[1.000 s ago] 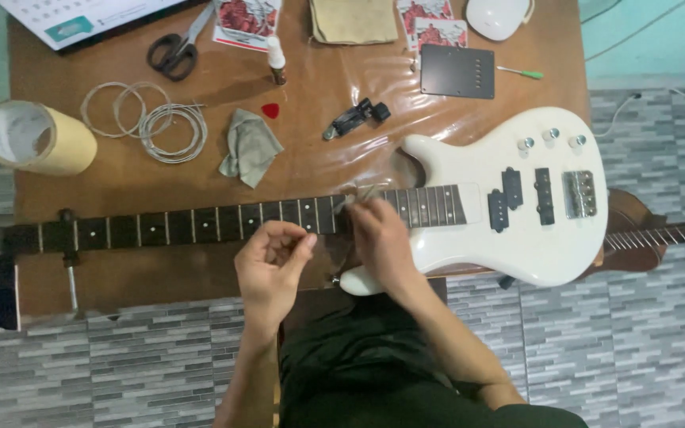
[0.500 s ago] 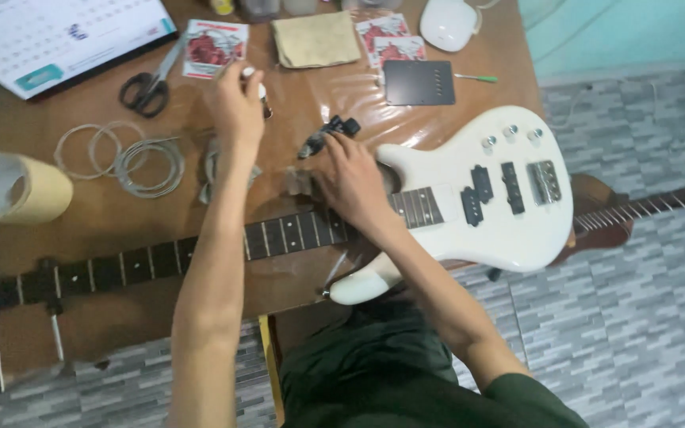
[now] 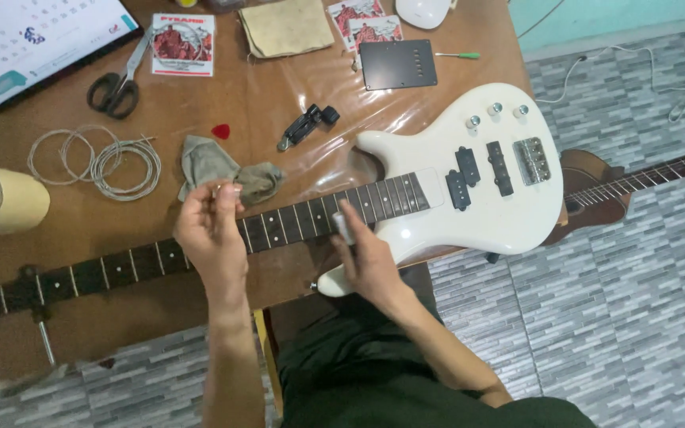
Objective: The person is cleaning the fretboard of a white bass guitar by removing the strings and wiping the wood with a cloth.
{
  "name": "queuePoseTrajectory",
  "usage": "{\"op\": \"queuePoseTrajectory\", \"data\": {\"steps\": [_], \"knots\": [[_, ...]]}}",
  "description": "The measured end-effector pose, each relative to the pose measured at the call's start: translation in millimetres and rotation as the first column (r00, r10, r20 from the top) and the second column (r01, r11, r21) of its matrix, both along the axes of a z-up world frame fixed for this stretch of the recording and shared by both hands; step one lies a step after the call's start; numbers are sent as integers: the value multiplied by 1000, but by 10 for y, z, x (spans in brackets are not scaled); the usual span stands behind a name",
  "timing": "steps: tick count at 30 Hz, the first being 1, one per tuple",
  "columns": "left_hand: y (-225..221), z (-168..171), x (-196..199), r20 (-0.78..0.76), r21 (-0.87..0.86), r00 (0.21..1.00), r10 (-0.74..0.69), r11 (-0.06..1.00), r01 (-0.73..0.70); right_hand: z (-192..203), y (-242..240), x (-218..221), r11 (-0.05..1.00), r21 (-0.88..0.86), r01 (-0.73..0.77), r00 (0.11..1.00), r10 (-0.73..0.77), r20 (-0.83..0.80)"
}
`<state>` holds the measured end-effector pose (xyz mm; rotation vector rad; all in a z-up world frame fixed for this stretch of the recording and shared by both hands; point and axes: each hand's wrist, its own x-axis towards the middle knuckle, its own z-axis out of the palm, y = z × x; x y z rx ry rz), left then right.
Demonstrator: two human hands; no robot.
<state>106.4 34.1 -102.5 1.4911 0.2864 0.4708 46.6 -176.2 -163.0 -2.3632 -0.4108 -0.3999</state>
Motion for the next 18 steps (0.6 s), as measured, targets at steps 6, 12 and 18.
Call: {"op": "queuePoseTrajectory", "data": {"steps": [6, 12, 18], "knots": [[247, -392, 410, -99, 418, 962, -256, 866, 274, 367, -691, 47, 949, 267, 167, 949, -82, -304], [196, -781, 793, -597, 748, 796, -94, 292, 596, 479, -790, 64, 958, -106, 265, 864, -285, -415], [199, -963, 1040, -386, 886, 917, -96, 238, 398, 255, -839, -4, 934, 141, 327, 903, -265, -340]]}}
